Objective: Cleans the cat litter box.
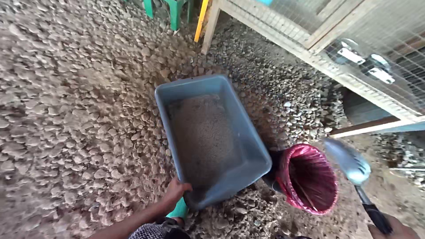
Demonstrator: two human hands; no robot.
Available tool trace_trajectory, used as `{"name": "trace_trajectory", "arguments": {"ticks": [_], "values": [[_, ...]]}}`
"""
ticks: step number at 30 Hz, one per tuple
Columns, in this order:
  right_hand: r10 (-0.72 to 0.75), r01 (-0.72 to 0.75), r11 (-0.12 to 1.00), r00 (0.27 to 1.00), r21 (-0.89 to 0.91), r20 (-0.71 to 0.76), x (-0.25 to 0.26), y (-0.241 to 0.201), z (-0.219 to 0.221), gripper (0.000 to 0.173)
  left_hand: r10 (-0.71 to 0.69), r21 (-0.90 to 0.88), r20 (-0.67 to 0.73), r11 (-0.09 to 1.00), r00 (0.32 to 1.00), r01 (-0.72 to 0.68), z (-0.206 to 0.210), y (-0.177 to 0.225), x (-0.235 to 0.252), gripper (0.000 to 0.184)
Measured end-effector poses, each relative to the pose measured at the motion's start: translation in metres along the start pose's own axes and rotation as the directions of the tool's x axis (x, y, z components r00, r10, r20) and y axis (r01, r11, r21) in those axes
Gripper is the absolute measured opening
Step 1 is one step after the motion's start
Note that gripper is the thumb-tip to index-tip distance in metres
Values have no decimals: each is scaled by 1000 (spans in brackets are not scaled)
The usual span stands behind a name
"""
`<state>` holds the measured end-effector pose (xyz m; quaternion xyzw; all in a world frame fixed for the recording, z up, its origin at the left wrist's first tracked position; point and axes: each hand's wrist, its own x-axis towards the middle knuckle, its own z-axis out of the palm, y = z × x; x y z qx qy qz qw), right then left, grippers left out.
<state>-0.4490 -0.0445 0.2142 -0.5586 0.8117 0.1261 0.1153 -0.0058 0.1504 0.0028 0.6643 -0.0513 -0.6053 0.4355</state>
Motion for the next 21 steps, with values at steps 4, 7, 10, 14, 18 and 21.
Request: {"name": "trace_trajectory", "arguments": {"ticks": [4, 7, 10, 14, 18, 21], "values": [[-452, 409, 880, 877, 243, 163, -19, -22, 17, 54, -173, 131, 265, 981, 948, 143, 0, -19, 5, 54], [-571, 433, 806, 749, 404, 336, -42, -57, 50, 49, -282, 561, 576, 819, 767, -120, -22, 9, 24, 45], [-467, 165, 838, 709, 520, 527, -73, -98, 91, 46, 70, 696, 533, 530, 843, -484, -31, 118, 32, 31], [-402, -256, 656, 677, 710, 616, -100, -126, 148, 33, 673, 834, 165, 296, 721, -466, -43, 244, 115, 67], [-216, -623, 313, 688, 717, 693, -122, -176, 164, 24, 543, 903, 49, 334, 838, -269, -72, 264, 182, 47], [-123, -664, 185, 716, 725, 687, -116, -211, 175, 18, 474, 882, -51, 434, 879, -184, -81, 234, 164, 42]]}}
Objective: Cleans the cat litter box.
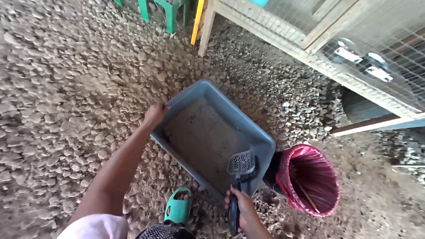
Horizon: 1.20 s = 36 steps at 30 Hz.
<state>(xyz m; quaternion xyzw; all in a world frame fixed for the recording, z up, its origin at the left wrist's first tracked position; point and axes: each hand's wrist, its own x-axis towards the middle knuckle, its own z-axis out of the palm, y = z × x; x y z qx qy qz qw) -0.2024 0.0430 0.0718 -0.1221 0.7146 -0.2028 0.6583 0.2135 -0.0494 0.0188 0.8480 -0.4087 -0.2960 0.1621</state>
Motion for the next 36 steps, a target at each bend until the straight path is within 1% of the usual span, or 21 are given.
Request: {"name": "trace_trajectory", "arguments": {"ticks": [2, 4, 6, 7, 8, 9, 11, 12, 14, 16, 18, 21, 22, 23, 25, 27, 29, 31, 33, 35, 36], "values": [[-44, 44, 999, 999, -1, -15, 13, -5, 18, 19, -115, -105, -16, 988, 993, 112, 10, -30, -42, 45], [-96, 96, 995, 995, -13, 5, 31, -14, 41, 22, -234, -263, 45, 935, 971, 238, 23, -55, -98, 48], [-125, 126, 991, 992, -41, 26, 49, -27, 68, 26, -328, -438, 166, 821, 930, 367, 37, -60, -159, 48], [-141, 143, 988, 989, -65, 45, 57, -33, 82, 30, -344, -506, 240, 754, 908, 419, 43, -57, -186, 48], [-160, 165, 982, 985, -87, 69, 63, -39, 96, 36, -344, -552, 308, 695, 887, 461, 47, -53, -206, 53], [-181, 191, 975, 979, -116, 92, 71, -45, 110, 39, -328, -593, 357, 644, 875, 483, 50, -50, -218, 63], [-219, 244, 953, 964, -181, 149, 86, -57, 136, 39, -276, -689, 332, 582, 902, 432, 52, -46, -217, 86], [-232, 269, 937, 956, -222, 180, 94, -60, 146, 39, -250, -724, 293, 572, 923, 385, 54, -45, -209, 92], [-241, 300, 907, 945, -294, 223, 102, -60, 161, 43, -208, -745, 232, 591, 950, 311, 61, -40, -189, 95], [-229, 306, 886, 942, -348, 245, 98, -50, 165, 46, -205, -744, 206, 602, 957, 289, 68, -38, -180, 94], [-167, 284, 880, 936, -380, 311, 77, -27, 161, 50, -218, -761, 196, 581, 956, 289, 74, -34, -184, 87], [18, 196, 888, 889, -415, 458, 36, 25, 148, 47, -250, -803, 236, 493, 939, 333, 86, -22, -204, 78], [52, 179, 892, 872, -416, 486, 27, 37, 148, 46, -265, -811, 248, 469, 932, 349, 91, -21, -209, 77], [46, 178, 899, 870, -399, 491, 24, 42, 151, 44, -272, -817, 247, 458, 930, 351, 96, -22, -211, 77], [-61, 225, 907, 906, -355, 419, 38, 27, 166, 39, -300, -821, 239, 446, 924, 357, 104, -21, -215, 76], [-187, 292, 904, 927, -313, 324, 71, -13, 182, 45, -335, -821, 252, 423, 908, 383, 109, -15, -223, 78], [-215, 313, 885, 931, -344, 293, 87, -42, 190, 47, -343, -823, 289, 388, 894, 415, 113, -15, -226, 77], [-154, 286, 867, 933, -408, 326, 76, -27, 181, 48, -318, -819, 350, 352, 881, 453, 118, -18, -228, 72], [-35, 251, 835, 912, -489, 408, 53, 12, 162, 54, -288, -832, 388, 298, 875, 467, 121, -17, -225, 60], [118, 210, 790, 869, -576, 480, 34, 32, 141, 52, -266, -847, 368, 300, 891, 440, 121, -15, -221, 56], [190, 190, 766, 845, -613, 500, 31, 28, 132, 49, -266, -854, 345, 308, 900, 419, 120, -12, -218, 56]]}}
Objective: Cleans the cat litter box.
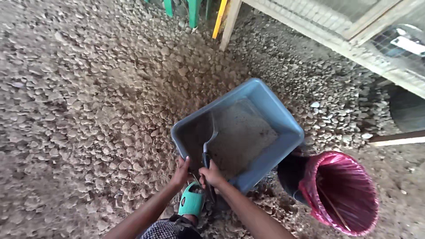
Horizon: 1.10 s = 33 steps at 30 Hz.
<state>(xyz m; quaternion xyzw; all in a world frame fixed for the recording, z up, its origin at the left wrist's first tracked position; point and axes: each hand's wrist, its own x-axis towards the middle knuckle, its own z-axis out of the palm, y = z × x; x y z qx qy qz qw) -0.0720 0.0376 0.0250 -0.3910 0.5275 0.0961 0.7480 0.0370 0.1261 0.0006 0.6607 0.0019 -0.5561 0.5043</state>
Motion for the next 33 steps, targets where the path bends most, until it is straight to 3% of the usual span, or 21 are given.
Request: {"name": "trace_trajectory", "arguments": {"ticks": [2, 4, 6, 8, 9, 10, 12, 13, 14, 16, 20, 24, 27, 30, 31, 33], "values": [[52, -40, 993, 994, -115, 101, -15, -7, -29, 48, 32, 12, -8, 999, 999, -31, 5, 7, 3, 57], [79, -24, 925, 988, -380, 130, -33, -21, -65, 48, 38, 37, -7, 999, 999, -38, 7, 16, 7, 57], [56, -21, 673, 998, -740, 23, -51, -34, -91, 52, 41, 64, 8, 997, 999, -42, 8, 23, 12, 56], [22, -118, 485, 992, -866, -123, -61, -40, -105, 62, 42, 119, 16, 992, 999, -44, 6, 21, 16, 58], [9, -154, 495, 985, -855, -172, -60, -42, -111, 63, 44, 141, 19, 989, 999, -46, 5, 20, 18, 59], [-25, -146, 581, 980, -801, -196, -54, -42, -118, 59, 45, 154, 16, 987, 999, -47, 5, 19, 20, 60], [-82, -28, 899, 969, -437, -232, -37, -41, -116, 40, 59, 147, 8, 987, 998, -60, 8, 15, 21, 60], [-93, 41, 981, 957, -188, -276, -25, -41, -105, 33, 68, 134, 5, 989, 998, -68, 10, 12, 20, 60], [-91, 99, 995, 944, 8, -317, -13, -41, -89, 31, 69, 111, 2, 991, 998, -69, 11, 9, 19, 60], [-73, 126, 981, 945, 149, -319, 12, -35, -53, 30, 34, 56, -6, 998, 999, -33, 15, 5, 17, 61], [-24, 35, 995, 993, 92, -116, 9, -20, -3, 27, -17, -9, 46, 1000, 999, 17, 15, 4, 13, 53], [76, -80, 996, 990, 26, 116, -15, -16, -23, 29, -9, -1, 93, 1000, 996, 9, 11, 1, 17, 58], [117, -68, 944, 984, -324, 135, -24, -12, -52, 40, 20, 53, 86, 998, 996, -24, 9, 5, 20, 58], [139, -41, 672, 988, -739, 72, -43, -8, -80, 52, 63, 147, 81, 986, 995, -74, 2, 25, 22, 57], [142, -50, 628, 989, -777, 51, -51, -6, -87, 54, 61, 183, 81, 980, 995, -75, -2, 32, 23, 57], [60, -27, 731, 998, -682, 24, -59, 1, -98, 55, 58, 231, 73, 970, 996, -73, -5, 40, 25, 56]]}}
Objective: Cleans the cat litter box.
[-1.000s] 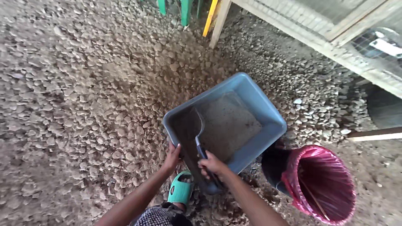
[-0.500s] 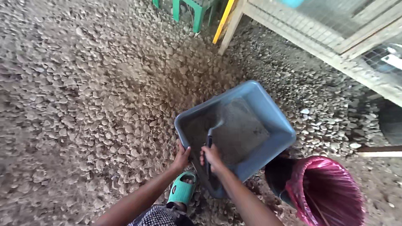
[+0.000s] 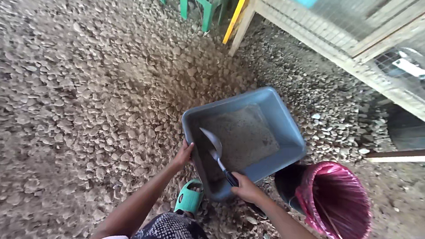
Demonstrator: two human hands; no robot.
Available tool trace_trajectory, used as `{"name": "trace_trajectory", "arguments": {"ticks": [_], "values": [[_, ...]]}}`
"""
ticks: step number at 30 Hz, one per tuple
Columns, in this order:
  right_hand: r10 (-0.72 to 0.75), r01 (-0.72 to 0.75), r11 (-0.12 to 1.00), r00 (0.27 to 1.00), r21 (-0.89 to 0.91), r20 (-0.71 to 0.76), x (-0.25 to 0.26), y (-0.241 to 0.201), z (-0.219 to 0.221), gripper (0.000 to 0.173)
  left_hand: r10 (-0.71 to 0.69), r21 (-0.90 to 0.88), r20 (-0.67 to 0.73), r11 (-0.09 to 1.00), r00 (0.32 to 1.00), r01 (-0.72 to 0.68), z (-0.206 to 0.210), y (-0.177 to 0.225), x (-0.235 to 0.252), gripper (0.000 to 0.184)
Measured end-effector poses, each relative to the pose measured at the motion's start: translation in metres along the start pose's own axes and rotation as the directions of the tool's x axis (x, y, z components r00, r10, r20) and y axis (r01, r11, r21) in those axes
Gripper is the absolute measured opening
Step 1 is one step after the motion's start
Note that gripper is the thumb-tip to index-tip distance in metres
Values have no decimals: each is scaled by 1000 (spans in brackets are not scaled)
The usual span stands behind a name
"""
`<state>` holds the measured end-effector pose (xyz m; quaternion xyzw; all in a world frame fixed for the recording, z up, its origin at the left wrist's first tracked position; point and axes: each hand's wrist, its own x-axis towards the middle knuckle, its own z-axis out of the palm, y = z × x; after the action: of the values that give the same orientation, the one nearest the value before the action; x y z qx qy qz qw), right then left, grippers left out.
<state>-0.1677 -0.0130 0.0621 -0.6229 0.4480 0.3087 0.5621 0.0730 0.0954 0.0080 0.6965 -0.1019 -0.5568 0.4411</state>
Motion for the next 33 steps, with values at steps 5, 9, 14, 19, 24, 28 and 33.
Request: {"name": "trace_trajectory", "arguments": {"ticks": [5, 9, 14, 19, 24, 28, 33], "values": [[-58, 144, 741, 987, 656, -150, 31, -17, 20, 43, 6, -9, 2, 1000, 1000, -6, 10, -2, -4, 56], [0, 125, 721, 984, 681, -180, 53, -79, 44, 47, -3, -36, 32, 999, 999, 5, 16, -14, -6, 59], [-55, 81, 739, 997, 669, -60, 38, -86, 35, 37, 3, -63, 61, 998, 998, 1, 14, -19, -4, 58], [-110, 73, 678, 994, 732, 3, 40, -51, 6, 38, 35, -69, 52, 997, 998, -31, 18, -20, -7, 56], [-102, 109, 829, 994, 549, -43, 31, -57, 20, 44, 55, 46, 2, 997, 998, -55, 10, -10, 2, 52], [0, -47, 979, 973, -196, -232, -17, -29, -24, 68, 102, 146, -93, 985, 990, -88, -3, 1, 14, 59], [149, -402, 846, 810, -351, -567, 4, -2, -104, 65, 202, 251, -196, 956, 960, -150, 5, 2, 21, 76]]}}
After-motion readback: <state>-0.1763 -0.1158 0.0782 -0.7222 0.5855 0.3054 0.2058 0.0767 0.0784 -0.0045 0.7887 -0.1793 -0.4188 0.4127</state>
